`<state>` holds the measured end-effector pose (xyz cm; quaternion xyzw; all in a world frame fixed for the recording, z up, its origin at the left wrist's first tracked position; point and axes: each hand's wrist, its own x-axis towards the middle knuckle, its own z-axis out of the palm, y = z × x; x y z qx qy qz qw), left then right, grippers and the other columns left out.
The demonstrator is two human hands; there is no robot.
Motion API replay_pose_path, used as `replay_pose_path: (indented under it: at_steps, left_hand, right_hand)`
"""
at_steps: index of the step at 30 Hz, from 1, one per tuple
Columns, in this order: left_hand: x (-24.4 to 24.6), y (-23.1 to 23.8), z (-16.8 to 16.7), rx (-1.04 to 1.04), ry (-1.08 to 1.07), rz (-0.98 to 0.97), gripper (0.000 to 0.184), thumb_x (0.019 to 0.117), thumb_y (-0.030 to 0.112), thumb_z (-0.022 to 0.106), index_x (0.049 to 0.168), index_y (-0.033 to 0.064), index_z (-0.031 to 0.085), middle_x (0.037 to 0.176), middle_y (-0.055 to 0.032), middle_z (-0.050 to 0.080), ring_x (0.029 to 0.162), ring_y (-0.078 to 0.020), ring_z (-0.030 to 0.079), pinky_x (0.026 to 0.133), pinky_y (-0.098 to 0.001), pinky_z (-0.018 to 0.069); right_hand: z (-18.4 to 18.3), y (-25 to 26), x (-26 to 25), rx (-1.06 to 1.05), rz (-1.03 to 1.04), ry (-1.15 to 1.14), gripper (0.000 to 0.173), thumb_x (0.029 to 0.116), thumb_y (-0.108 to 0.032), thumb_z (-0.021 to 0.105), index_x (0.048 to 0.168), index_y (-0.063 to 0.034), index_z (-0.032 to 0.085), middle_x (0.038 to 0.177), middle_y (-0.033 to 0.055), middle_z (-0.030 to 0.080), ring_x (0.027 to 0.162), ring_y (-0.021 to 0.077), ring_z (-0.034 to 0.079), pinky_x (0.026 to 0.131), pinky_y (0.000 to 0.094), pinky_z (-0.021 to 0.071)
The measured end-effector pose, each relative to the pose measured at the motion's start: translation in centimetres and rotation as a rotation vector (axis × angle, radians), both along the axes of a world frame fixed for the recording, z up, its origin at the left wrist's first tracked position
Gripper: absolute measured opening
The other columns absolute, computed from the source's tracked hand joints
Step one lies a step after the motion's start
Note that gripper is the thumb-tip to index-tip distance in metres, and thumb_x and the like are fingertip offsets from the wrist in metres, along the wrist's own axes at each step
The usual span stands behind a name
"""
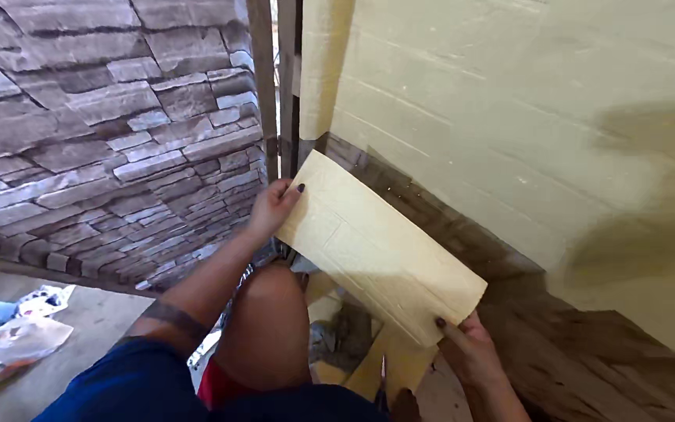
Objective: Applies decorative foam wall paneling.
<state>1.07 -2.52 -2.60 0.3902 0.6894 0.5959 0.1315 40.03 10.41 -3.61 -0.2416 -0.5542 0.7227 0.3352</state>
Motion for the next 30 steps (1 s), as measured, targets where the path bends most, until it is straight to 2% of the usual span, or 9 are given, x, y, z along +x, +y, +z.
replay_pose_path:
  at_steps: [2,6,11,14,20,24,25,27,30]
  left_hand:
    - [-0.9,0.9,-2.6,-0.004,-0.051,-0.032,0.028,0.1045,0.024,0.055,0.114,0.0009,0.066,0.09,-0.0084,0.069,0.078,-0.0128,0.067,0.074,-0.0362,0.0579]
    - [-2.9,2.8,-8.0,0.035,-0.11,-0.048,0.03,0.1074,0.025,0.051,0.111,0.0001,0.067,0.09,-0.0086,0.069,0.08,-0.0121,0.066,0.077,-0.0348,0.0571]
    - [-5.2,4.6,-11.5,0.001,-0.135,0.013,0.036,0.1085,0.025,0.049,0.132,0.0001,0.059,0.105,-0.0147,0.072,0.095,-0.0207,0.071,0.09,-0.0444,0.0578]
    - [-7.2,5.4,-12.3,0.009,-0.191,0.033,0.041,0.1068,0.022,0.052,0.145,0.0051,0.047,0.098,-0.0126,0.072,0.087,-0.0204,0.071,0.082,-0.0434,0.0588]
    - [-10.3,6.6,-12.9,0.077,-0.167,0.061,0.031,0.1056,0.024,0.055,0.128,0.0025,0.061,0.097,-0.0086,0.072,0.083,-0.0109,0.067,0.08,-0.034,0.0564]
    - [-11.3,8.4,-13.8,0.216,-0.104,0.077,0.024,0.1015,0.018,0.061,0.114,-0.0009,0.068,0.138,-0.0171,0.06,0.123,-0.0197,0.062,0.101,-0.0356,0.0545]
    - [-11.4,8.7,-13.9,0.251,-0.088,0.079,0.022,0.1004,0.016,0.063,0.111,-0.0019,0.069,0.136,-0.0183,0.06,0.123,-0.0209,0.062,0.102,-0.0356,0.0539]
    - [-11.3,9.1,-13.3,0.269,-0.105,0.092,0.021,0.099,0.015,0.065,0.111,-0.0024,0.069,0.115,-0.0144,0.068,0.103,-0.0151,0.067,0.092,-0.0312,0.0563]
    - [-11.5,9.6,-12.3,0.267,-0.167,0.047,0.033,0.098,0.01,0.066,0.129,-0.002,0.06,0.097,-0.0068,0.071,0.084,-0.008,0.067,0.079,-0.0259,0.0567]
  right_hand:
    - [-0.6,0.7,-1.8,0.081,-0.139,-0.138,0.048,0.0883,-0.001,0.067,0.132,-0.0064,0.047,0.108,-0.0017,0.074,0.096,0.0116,0.073,0.086,0.0339,0.0633]
    - [-0.9,3.5,-4.7,0.308,-0.236,-0.327,0.035,0.0954,-0.002,0.06,0.129,-0.0011,0.049,0.107,-0.0033,0.073,0.096,0.0067,0.072,0.086,0.028,0.0625]
    - [0.1,6.4,-9.5,0.39,-0.267,-0.411,0.03,0.0979,-0.004,0.059,0.126,0.0007,0.051,0.104,-0.0032,0.072,0.094,0.0045,0.071,0.086,0.0263,0.0617]
    - [0.0,7.6,-12.3,0.398,-0.287,-0.423,0.029,0.0978,-0.003,0.058,0.125,-0.0005,0.05,0.101,-0.0045,0.072,0.091,0.0036,0.072,0.083,0.0254,0.0623]
    - [-2.3,8.0,-15.4,0.299,-0.333,-0.423,0.031,0.0997,-0.001,0.056,0.129,-0.0023,0.046,0.103,-0.0023,0.071,0.091,0.0077,0.072,0.081,0.0294,0.0635]
    - [-3.0,8.2,-16.1,0.261,-0.383,-0.413,0.028,0.101,-0.002,0.053,0.128,-0.0054,0.046,0.102,-0.0033,0.071,0.089,0.0083,0.073,0.079,0.03,0.0639]
    - [-3.1,8.3,-16.1,0.252,-0.388,-0.398,0.028,0.1011,-0.001,0.053,0.128,-0.0057,0.045,0.102,-0.0032,0.071,0.089,0.0089,0.073,0.079,0.0306,0.0641]
    - [-3.2,8.4,-15.9,0.242,-0.395,-0.378,0.028,0.101,0.0,0.052,0.128,-0.0062,0.044,0.102,-0.003,0.071,0.089,0.0096,0.073,0.08,0.0312,0.0642]
    - [-3.2,8.5,-15.6,0.254,-0.425,-0.397,0.026,0.1021,-0.002,0.05,0.127,-0.0074,0.044,0.101,-0.0044,0.071,0.087,0.0086,0.073,0.077,0.0299,0.0645]
